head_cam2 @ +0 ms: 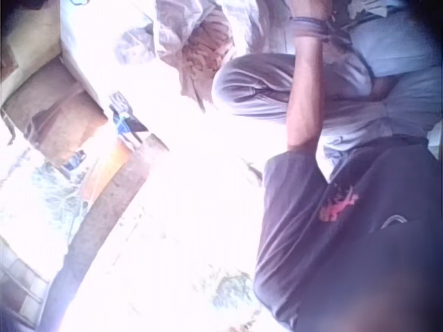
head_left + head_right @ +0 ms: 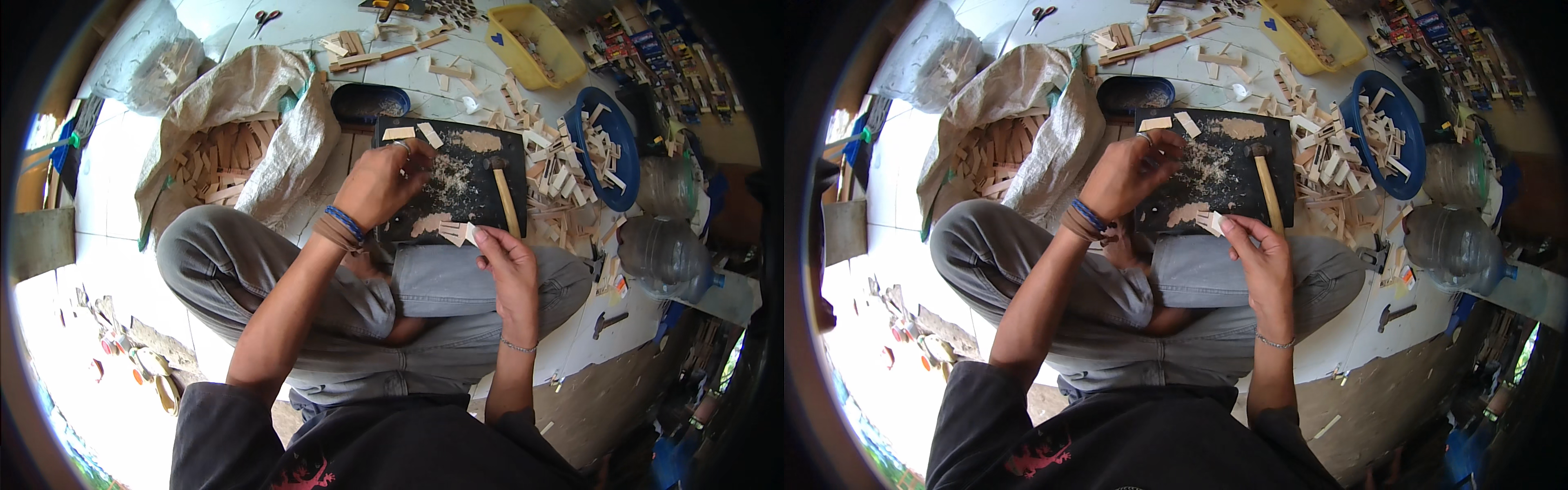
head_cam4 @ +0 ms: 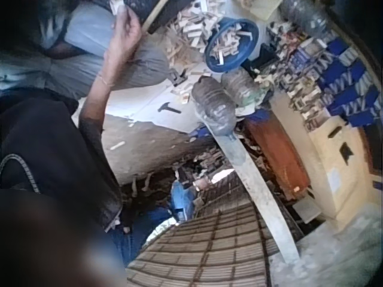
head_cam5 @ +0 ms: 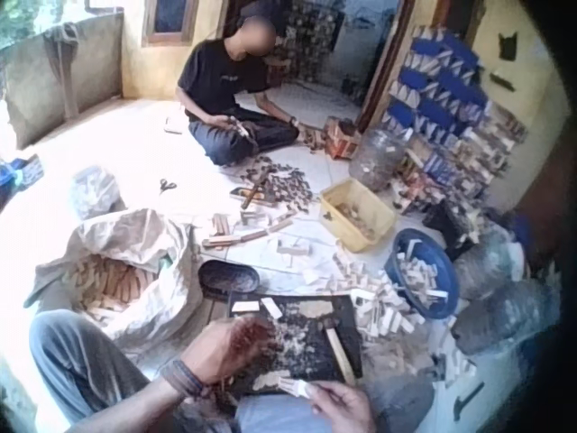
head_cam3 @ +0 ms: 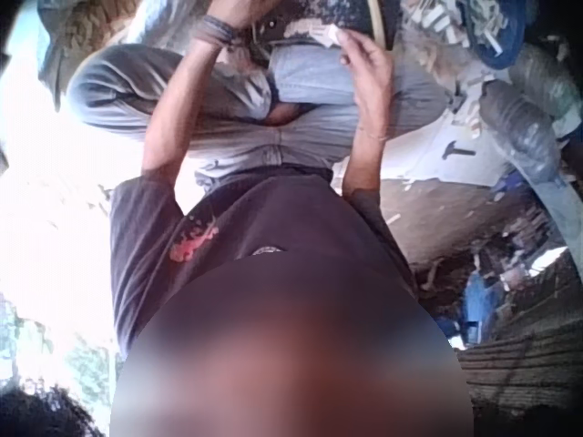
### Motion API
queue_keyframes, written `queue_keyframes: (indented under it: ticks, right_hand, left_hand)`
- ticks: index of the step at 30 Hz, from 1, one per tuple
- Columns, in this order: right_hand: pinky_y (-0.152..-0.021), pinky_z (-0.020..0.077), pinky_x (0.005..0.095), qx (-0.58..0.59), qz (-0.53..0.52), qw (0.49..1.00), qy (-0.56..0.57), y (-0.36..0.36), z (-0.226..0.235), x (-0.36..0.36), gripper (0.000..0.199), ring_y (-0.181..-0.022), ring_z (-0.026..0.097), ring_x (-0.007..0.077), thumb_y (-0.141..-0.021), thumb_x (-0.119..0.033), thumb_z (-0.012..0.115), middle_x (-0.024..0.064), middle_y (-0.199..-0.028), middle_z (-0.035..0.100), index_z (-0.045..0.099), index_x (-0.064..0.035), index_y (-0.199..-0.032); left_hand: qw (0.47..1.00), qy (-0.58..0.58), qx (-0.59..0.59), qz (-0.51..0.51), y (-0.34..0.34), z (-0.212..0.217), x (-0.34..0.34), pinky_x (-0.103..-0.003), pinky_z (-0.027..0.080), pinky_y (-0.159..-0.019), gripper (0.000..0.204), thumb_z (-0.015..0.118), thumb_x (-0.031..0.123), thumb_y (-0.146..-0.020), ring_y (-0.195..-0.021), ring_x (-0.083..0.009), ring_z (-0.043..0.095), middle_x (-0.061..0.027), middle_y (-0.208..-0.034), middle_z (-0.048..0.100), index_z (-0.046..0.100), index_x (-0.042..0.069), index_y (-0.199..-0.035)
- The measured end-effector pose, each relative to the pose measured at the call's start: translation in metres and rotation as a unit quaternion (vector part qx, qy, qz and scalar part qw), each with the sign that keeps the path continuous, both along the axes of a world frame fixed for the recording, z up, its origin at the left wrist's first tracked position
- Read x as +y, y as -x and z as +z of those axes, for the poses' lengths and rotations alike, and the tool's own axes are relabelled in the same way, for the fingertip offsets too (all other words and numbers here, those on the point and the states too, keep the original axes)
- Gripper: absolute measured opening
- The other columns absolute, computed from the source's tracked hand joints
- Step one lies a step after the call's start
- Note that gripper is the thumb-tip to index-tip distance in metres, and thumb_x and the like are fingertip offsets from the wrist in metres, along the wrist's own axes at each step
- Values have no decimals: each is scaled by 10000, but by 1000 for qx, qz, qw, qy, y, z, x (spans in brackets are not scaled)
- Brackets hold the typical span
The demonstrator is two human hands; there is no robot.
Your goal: The person sits on the floor and repeatedly picks up small wooden pieces from a sack. They place each piece on a black board and use a hammer to strike and shape it, then set the finished piece aside. Another person works nearby in the background.
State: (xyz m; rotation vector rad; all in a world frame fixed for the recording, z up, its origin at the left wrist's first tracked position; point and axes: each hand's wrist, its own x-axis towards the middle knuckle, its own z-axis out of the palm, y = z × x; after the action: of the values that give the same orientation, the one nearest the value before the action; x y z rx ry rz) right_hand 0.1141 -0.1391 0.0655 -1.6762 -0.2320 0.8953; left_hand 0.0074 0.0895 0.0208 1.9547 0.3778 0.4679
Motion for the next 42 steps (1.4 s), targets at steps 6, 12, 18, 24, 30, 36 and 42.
queue_keyframes:
  ticks: [6,12,18,24,30,36,42]
  right_hand:
    - [-665,449,218,-7,6,1000,22,2,0,-1,246,-755,542,53,-982,-183,756,14,-946,722,756,26,-1111]
    - [-655,437,209,-20,8,1000,14,4,-2,3,247,-734,526,48,-973,-188,767,-9,-904,699,761,15,-1112]
    - [-644,432,201,-32,5,999,26,6,0,2,241,-712,521,43,-967,-194,771,-19,-871,680,771,3,-1106]
    - [-640,432,201,-70,19,997,11,5,-1,2,255,-715,524,38,-966,-218,771,-16,-873,690,776,-4,-1103]
    - [-679,456,218,-88,28,996,12,5,-4,1,302,-758,570,56,-963,-263,774,15,-891,719,774,3,-1104]
    - [-773,513,259,-92,40,995,25,4,-3,0,363,-862,669,101,-961,-308,770,88,-952,766,767,25,-1106]
    - [-791,525,269,-97,47,994,6,4,-3,0,327,-882,691,120,-966,-272,762,102,-962,768,768,25,-1104]
  left_hand:
    - [962,-262,75,30,-22,-9,-19,-478,571,-720,280,681,175,-930,-818,-381,698,-186,-822,693,638,51,-1177]
    - [962,-251,105,27,-48,-18,-32,-451,575,-873,290,613,84,-900,-1021,-398,687,-221,-1009,718,614,-7,-1175]
    - [937,-346,52,-7,-49,-30,-24,-463,563,-814,301,596,63,-892,-879,-374,692,-179,-890,701,618,-1,-1185]
    - [946,-315,-15,-68,-42,-26,-3,-470,563,-744,258,565,58,-944,-827,-375,685,-175,-840,678,642,83,-1190]
    - [938,-339,59,-39,-34,-27,3,-452,542,-897,349,502,26,-932,-996,-359,692,-172,-1100,723,652,53,-1245]
    - [902,-422,86,-16,-32,-28,-2,-429,518,-850,342,528,81,-930,-1038,-291,684,-108,-1098,736,658,126,-1244]
    - [885,-453,101,-41,-36,-17,-7,-408,482,-858,346,542,110,-907,-1025,-261,676,-54,-1012,741,646,146,-1235]
